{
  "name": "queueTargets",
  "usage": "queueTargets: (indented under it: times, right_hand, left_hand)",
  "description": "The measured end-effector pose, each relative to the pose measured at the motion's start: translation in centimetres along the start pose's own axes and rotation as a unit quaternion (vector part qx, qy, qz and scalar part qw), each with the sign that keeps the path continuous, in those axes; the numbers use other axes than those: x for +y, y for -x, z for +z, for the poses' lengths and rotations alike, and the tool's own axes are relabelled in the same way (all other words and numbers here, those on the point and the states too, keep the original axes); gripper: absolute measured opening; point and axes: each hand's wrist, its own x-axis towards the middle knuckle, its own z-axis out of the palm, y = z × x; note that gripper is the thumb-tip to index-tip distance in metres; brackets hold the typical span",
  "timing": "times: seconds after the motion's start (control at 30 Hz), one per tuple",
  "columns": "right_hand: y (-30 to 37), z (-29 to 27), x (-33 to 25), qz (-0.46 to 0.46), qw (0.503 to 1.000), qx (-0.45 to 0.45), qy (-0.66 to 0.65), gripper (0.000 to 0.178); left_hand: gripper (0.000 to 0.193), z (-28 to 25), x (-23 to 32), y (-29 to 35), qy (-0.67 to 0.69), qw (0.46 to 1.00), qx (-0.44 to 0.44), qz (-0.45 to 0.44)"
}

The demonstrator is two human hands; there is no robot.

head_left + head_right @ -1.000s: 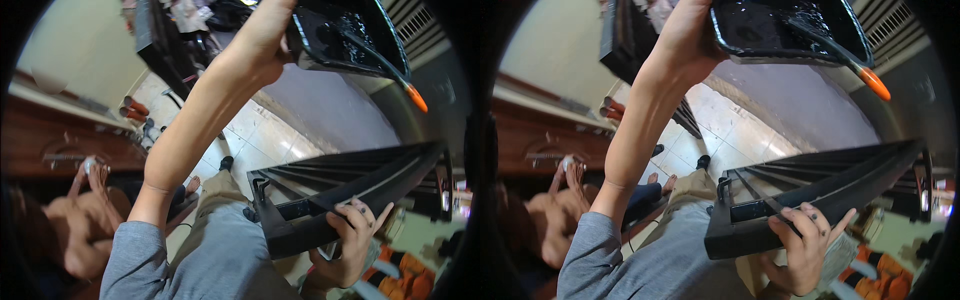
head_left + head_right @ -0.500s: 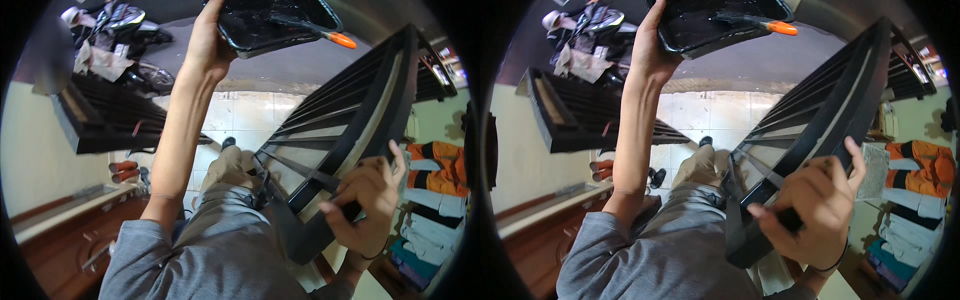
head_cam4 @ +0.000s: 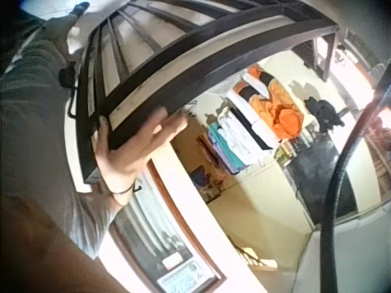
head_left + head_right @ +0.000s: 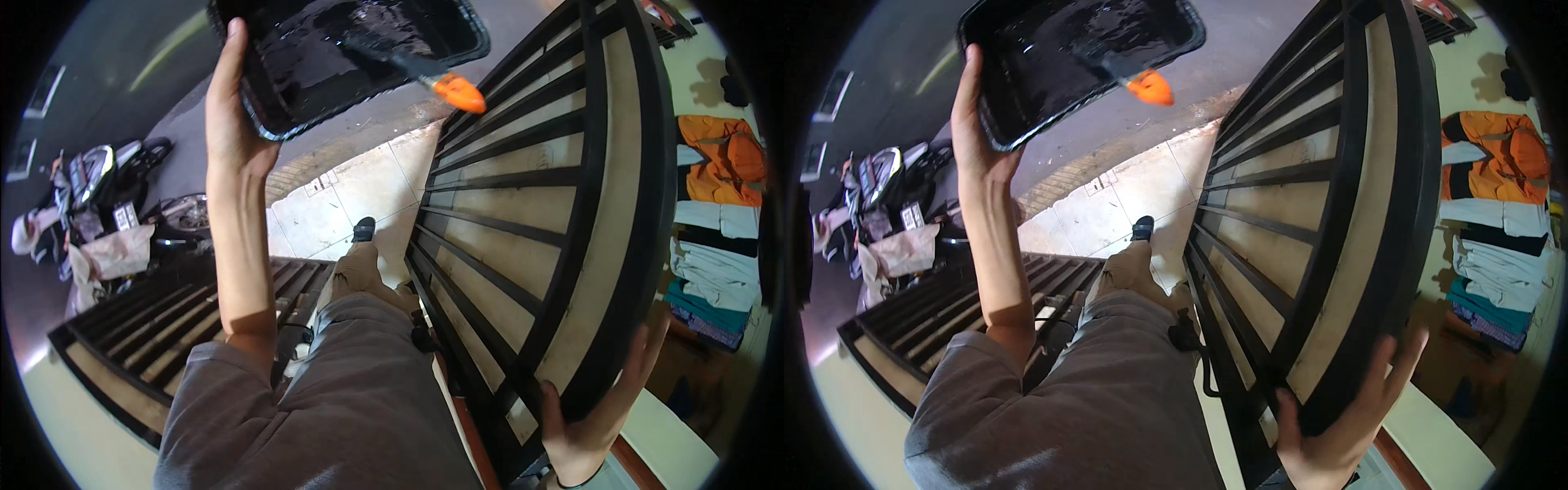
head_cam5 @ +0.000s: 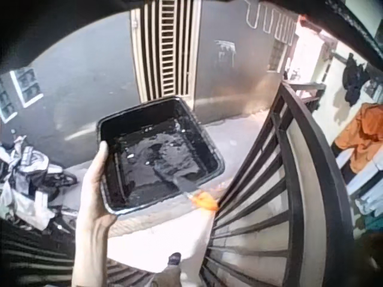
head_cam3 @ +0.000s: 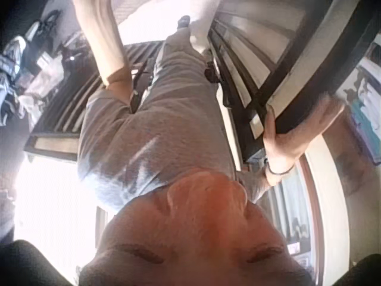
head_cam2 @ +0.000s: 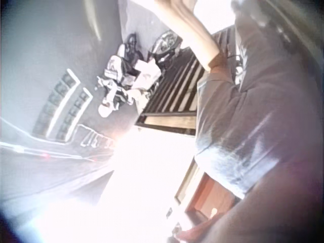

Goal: The person is painting a black metal gate and its support bars using a brush and a container of black paint.

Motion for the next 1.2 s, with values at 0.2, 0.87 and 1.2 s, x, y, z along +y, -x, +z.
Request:
queueTargets:
  times: [0.2, 0.87, 1.2]
  right_hand:
    - [-3.3, -1.1, -4.9, 0.500, 0.853, -0.121, -0.087, 0.106]
    - [-13.4, 1.5, -9.5, 0.406, 0.869, 0.138, 0.247, 0.075]
    - [-22.9, 8.4, -10.5, 0.459, 0.771, 0.418, 0.143, 0.041]
  left_hand:
    - [0.042, -2.0, 0.6, -5.8, -0.069, 0.994, 0.082, -0.011]
    - [0.060, -2.2, 2.2, -26.2, -0.109, 0.962, -0.123, -0.218]
    - [0.061, -3.8, -0.1, -35.6, -0.093, 0.943, -0.142, -0.285]
